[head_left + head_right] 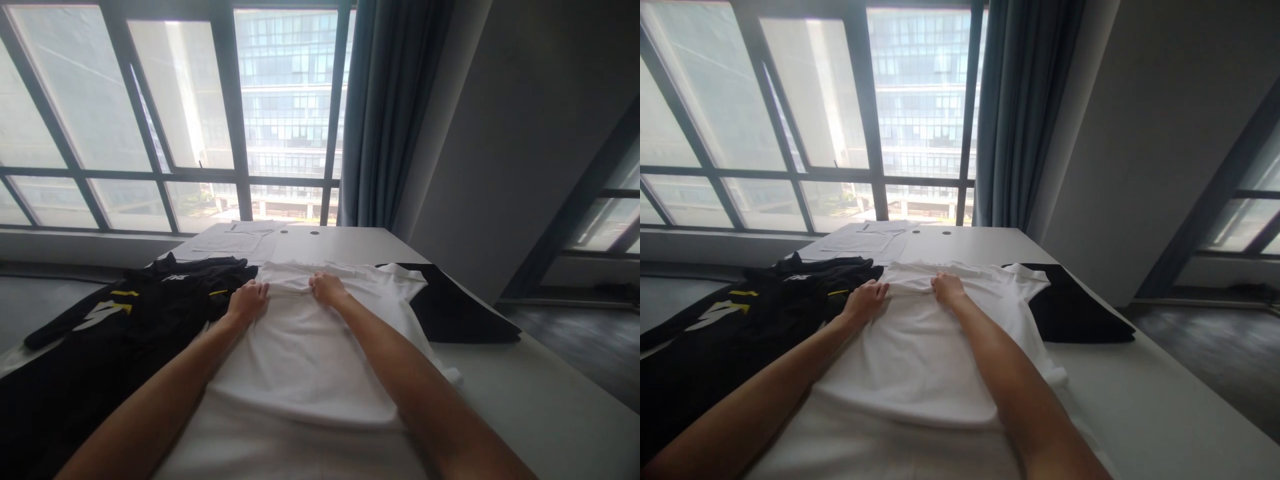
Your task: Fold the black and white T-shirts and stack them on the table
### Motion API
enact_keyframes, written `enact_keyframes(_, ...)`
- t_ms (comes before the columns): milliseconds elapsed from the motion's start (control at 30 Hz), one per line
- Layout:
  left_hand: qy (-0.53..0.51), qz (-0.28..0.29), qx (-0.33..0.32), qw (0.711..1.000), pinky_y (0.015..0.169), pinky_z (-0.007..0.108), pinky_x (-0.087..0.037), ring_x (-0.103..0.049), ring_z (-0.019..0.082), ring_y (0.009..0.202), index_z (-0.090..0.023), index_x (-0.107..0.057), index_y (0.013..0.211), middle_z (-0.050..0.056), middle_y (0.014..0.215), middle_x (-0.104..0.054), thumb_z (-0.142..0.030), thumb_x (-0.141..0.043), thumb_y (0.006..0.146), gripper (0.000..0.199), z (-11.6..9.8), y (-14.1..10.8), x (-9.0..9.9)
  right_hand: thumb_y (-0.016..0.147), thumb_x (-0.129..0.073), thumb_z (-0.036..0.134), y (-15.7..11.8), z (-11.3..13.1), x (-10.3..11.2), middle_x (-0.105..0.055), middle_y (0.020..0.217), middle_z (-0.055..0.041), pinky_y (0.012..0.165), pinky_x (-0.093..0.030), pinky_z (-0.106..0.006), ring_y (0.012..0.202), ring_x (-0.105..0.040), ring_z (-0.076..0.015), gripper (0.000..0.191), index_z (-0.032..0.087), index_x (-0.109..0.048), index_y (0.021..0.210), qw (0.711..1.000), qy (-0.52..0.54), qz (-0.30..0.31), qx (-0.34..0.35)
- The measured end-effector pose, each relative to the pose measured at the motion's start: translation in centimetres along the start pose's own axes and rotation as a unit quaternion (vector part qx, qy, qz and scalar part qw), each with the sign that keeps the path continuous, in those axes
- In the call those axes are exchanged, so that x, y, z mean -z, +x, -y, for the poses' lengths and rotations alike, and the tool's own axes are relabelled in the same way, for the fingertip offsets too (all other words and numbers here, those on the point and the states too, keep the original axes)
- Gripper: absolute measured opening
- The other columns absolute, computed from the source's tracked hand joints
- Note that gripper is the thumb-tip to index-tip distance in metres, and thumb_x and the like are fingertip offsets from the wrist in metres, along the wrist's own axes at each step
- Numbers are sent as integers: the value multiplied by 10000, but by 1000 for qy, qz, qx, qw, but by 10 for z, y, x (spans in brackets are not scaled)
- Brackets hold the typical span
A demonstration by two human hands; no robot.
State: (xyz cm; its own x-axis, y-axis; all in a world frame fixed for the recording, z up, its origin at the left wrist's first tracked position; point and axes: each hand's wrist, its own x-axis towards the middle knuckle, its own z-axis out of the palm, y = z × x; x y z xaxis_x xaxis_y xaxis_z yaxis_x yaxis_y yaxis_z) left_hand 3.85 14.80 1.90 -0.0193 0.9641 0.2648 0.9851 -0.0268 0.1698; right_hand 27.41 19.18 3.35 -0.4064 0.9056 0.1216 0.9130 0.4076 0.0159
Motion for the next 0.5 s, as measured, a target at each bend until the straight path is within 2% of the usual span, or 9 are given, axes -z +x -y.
enact_keyframes(67, -19, -15, -23, 999, 829, 335, -507, -682, 263, 974, -228, -687, 1088, 100, 1120, -654, -523, -315, 993, 484, 4, -1, -3, 947, -445, 191, 8, 0, 1, -653, 1161, -128, 913, -446, -321, 1106, -605, -260, 267, 194, -687, 1060, 999, 4, -34, -26)
enact_keyframes(133, -26, -17, -44, 999, 817, 319, -506, -679, 264, 975, -250, -642, 1175, 86, 1155, -633, -549, -504, 919, 418, 6, -1, -3, 986, -398, 265, 14, -4, 2, -632, 1194, -150, 881, -460, -327, 1084, -618, -265, 294, 185, -643, 1128, 992, 31, -80, -90)
enact_keyframes(200, -15, -13, -62, 998, 795, 320, -511, -680, 264, 953, -259, -610, 1194, 73, 1195, -609, -476, -641, 844, 413, 7, -2, -3, 1004, -381, 384, 17, -8, -2, -630, 1193, -168, 855, -470, -334, 1060, -631, -270, 355, 176, -585, 1206, 975, 74, -114, -177)
enact_keyframes(267, 2, -17, -80, 997, 767, 324, -513, -676, 255, 939, -263, -592, 1177, 62, 1213, -591, -346, -643, 838, 353, 6, -3, -2, 996, -400, 449, 19, -10, -10, -666, 1120, -161, 840, -476, -332, 1023, -647, -268, 392, 167, -577, 1204, 954, 128, -127, -240)
enact_keyframes(300, 9, -26, -89, 996, 752, 321, -511, -671, 251, 947, -261, -585, 1163, 58, 1210, -588, -285, -617, 843, 322, 6, -3, -3, 989, -420, 443, 19, -10, -15, -688, 1071, -147, 834, -478, -326, 1001, -655, -261, 375, 166, -599, 1165, 947, 157, -128, -248)
enact_keyframes(367, 21, -46, -105, 993, 718, 310, -504, -656, 245, 972, -248, -584, 1112, 54, 1173, -596, -202, -575, 839, 277, 5, -3, -3, 958, -485, 378, 18, -10, -28, -715, 1004, -116, 834, -481, -308, 961, -665, -238, 284, 170, -660, 1040, 945, 213, -126, -213)
enact_keyframes(433, 28, -64, -115, 991, 681, 299, -493, -643, 243, 982, -238, -588, 1051, 48, 1118, -615, -176, -566, 830, 230, 5, -3, -5, 901, -562, 294, 18, -8, -39, -727, 994, -88, 859, -483, -290, 954, -667, -213, 189, 175, -697, 957, 945, 270, -122, -139)
enact_keyframes(500, 27, -79, -123, 989, 658, 294, -482, -633, 241, 983, -235, -590, 1011, 42, 1076, -635, -183, -569, 836, 184, 5, -2, -6, 836, -632, 233, 19, -5, -47, -725, 1046, -72, 898, -486, -282, 984, -663, -194, 217, 180, -705, 1033, 929, 341, -121, -79)
